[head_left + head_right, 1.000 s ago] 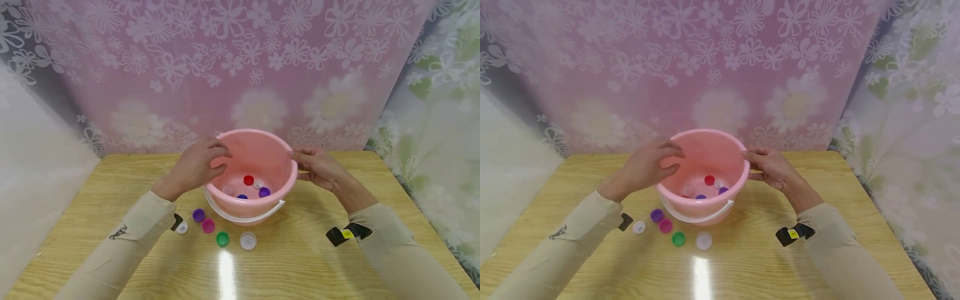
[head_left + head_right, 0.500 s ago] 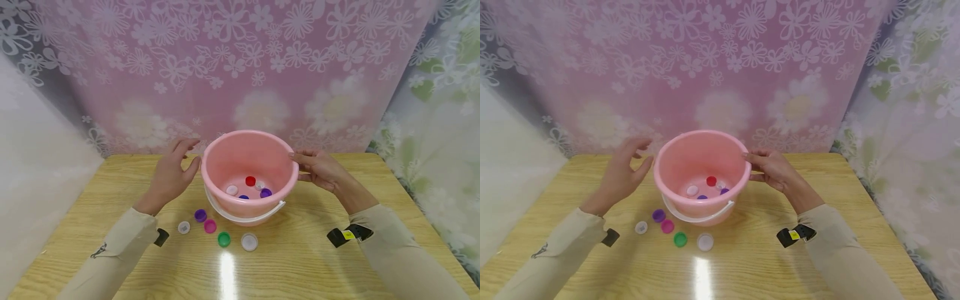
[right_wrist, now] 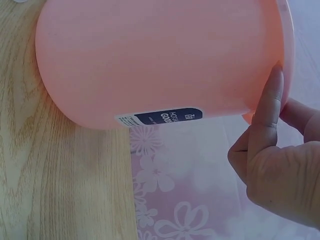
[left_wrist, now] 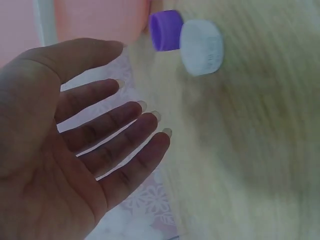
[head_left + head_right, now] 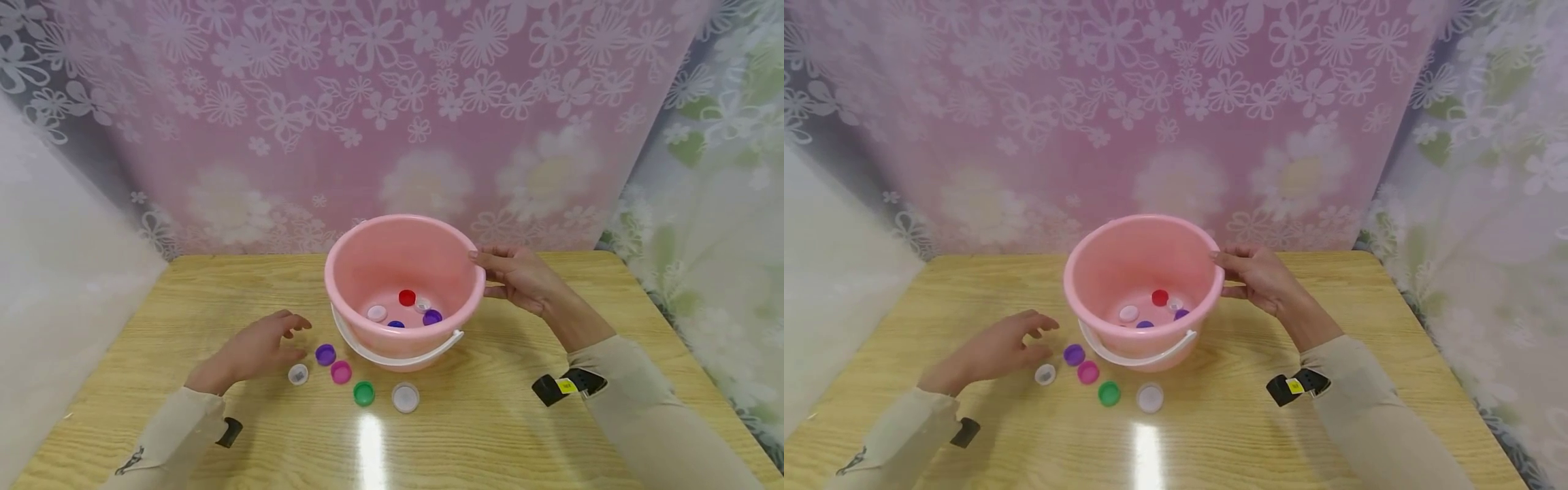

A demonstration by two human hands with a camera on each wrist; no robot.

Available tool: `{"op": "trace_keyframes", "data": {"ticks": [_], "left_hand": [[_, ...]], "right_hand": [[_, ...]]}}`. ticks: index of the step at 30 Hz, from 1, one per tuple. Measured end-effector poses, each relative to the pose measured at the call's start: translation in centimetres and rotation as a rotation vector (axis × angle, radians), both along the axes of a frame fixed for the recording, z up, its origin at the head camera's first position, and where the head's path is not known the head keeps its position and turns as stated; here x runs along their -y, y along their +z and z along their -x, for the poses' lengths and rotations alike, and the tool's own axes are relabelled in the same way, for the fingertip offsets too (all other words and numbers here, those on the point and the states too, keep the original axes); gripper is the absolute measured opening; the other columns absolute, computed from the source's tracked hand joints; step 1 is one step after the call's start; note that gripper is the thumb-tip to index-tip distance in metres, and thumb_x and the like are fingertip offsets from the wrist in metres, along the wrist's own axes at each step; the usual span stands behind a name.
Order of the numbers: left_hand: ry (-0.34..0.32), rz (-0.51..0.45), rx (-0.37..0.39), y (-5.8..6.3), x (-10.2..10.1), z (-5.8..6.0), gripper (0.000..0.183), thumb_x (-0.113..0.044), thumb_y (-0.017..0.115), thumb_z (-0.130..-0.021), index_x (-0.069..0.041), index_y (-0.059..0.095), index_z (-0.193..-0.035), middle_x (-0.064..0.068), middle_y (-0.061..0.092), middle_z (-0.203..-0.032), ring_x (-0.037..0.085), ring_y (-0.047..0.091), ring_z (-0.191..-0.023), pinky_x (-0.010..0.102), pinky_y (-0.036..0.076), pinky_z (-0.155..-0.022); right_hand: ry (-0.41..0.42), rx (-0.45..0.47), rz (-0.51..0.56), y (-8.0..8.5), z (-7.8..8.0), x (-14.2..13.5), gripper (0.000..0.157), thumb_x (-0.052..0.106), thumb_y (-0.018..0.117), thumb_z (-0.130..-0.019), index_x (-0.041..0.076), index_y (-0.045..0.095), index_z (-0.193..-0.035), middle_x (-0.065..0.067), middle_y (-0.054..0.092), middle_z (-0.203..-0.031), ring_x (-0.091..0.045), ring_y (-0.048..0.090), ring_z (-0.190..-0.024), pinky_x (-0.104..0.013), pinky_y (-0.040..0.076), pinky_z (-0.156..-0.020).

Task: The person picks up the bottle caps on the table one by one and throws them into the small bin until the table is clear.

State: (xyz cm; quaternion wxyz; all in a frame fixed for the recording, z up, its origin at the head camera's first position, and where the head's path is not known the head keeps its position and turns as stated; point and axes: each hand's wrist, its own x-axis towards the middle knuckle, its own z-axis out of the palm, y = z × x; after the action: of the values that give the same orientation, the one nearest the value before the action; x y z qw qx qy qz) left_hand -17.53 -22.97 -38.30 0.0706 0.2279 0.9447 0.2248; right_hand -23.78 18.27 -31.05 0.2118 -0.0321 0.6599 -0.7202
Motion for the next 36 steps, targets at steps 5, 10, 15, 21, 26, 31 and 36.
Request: {"op": "trace_keyframes", "data": {"ticks": [5, 10, 15, 21, 26, 31, 36], "left_hand": [[0.014, 0.063, 0.014, -1.1, -0.4, -1.0, 0.038, -0.023, 0.075, -0.082, -0.005, 0.064, -0.114, 0.003, 0.059, -0.11, 0.025, 0.061, -0.096, 0.041, 0.053, -0.08], [-0.034, 0.089, -0.048, -2.2, -0.9, -1.6, 0.034, -0.024, 0.079, -0.077, -0.005, 0.069, -0.103, -0.001, 0.06, -0.101, 0.016, 0.059, -0.085, 0.037, 0.053, -0.077], [-0.093, 0.083, -0.101, -2.7, -1.1, -1.9, 0.014, -0.012, 0.076, -0.077, -0.011, 0.07, -0.089, -0.005, 0.058, -0.086, 0.011, 0.055, -0.076, 0.032, 0.051, -0.069], [-0.109, 0.1, -0.109, -2.7, -1.2, -1.9, 0.01, -0.007, 0.075, -0.078, -0.014, 0.069, -0.081, -0.008, 0.056, -0.079, 0.006, 0.05, -0.07, 0.028, 0.047, -0.062], [-0.113, 0.116, -0.121, -2.7, -1.2, -2.0, 0.01, -0.007, 0.075, -0.078, -0.013, 0.069, -0.081, -0.007, 0.057, -0.078, 0.007, 0.05, -0.07, 0.028, 0.048, -0.062], [-0.12, 0.116, -0.141, -2.7, -1.2, -2.0, 0.01, -0.006, 0.075, -0.079, -0.013, 0.068, -0.08, -0.006, 0.055, -0.077, 0.008, 0.049, -0.068, 0.028, 0.047, -0.062], [-0.125, 0.095, -0.155, -2.8, -0.9, -2.1, 0.011, -0.004, 0.075, -0.079, -0.013, 0.069, -0.082, -0.006, 0.058, -0.08, 0.01, 0.054, -0.073, 0.03, 0.049, -0.065]], "right_hand": [[-0.004, 0.005, 0.013, 0.0, 0.1, -0.1, 0.045, 0.022, 0.063, -0.094, -0.006, 0.046, -0.125, -0.01, 0.06, -0.105, -0.019, 0.065, -0.091, -0.029, 0.056, -0.075], [-0.001, 0.007, 0.028, -0.2, 0.1, -0.1, 0.046, 0.022, 0.063, -0.094, -0.006, 0.046, -0.125, -0.011, 0.06, -0.105, -0.02, 0.065, -0.092, -0.03, 0.056, -0.076], [0.004, 0.001, 0.022, -0.3, 0.2, -0.1, 0.045, 0.023, 0.062, -0.094, -0.006, 0.047, -0.126, -0.011, 0.06, -0.106, -0.02, 0.065, -0.092, -0.03, 0.056, -0.075], [0.007, -0.004, 0.03, -0.3, 0.1, -0.1, 0.043, 0.022, 0.062, -0.094, -0.006, 0.048, -0.123, -0.011, 0.06, -0.105, -0.02, 0.065, -0.092, -0.03, 0.056, -0.076], [0.01, -0.001, 0.026, -0.2, 0.2, 0.0, 0.043, 0.022, 0.062, -0.095, -0.007, 0.048, -0.123, -0.011, 0.061, -0.106, -0.02, 0.065, -0.093, -0.031, 0.056, -0.077], [0.01, -0.001, 0.027, -0.1, 0.3, 0.0, 0.042, 0.021, 0.061, -0.095, -0.007, 0.048, -0.123, -0.011, 0.061, -0.105, -0.02, 0.066, -0.092, -0.03, 0.056, -0.076], [0.008, -0.001, 0.038, -0.2, 0.2, 0.0, 0.04, 0.02, 0.061, -0.095, -0.006, 0.049, -0.123, -0.011, 0.061, -0.105, -0.02, 0.066, -0.091, -0.031, 0.056, -0.076]]}}
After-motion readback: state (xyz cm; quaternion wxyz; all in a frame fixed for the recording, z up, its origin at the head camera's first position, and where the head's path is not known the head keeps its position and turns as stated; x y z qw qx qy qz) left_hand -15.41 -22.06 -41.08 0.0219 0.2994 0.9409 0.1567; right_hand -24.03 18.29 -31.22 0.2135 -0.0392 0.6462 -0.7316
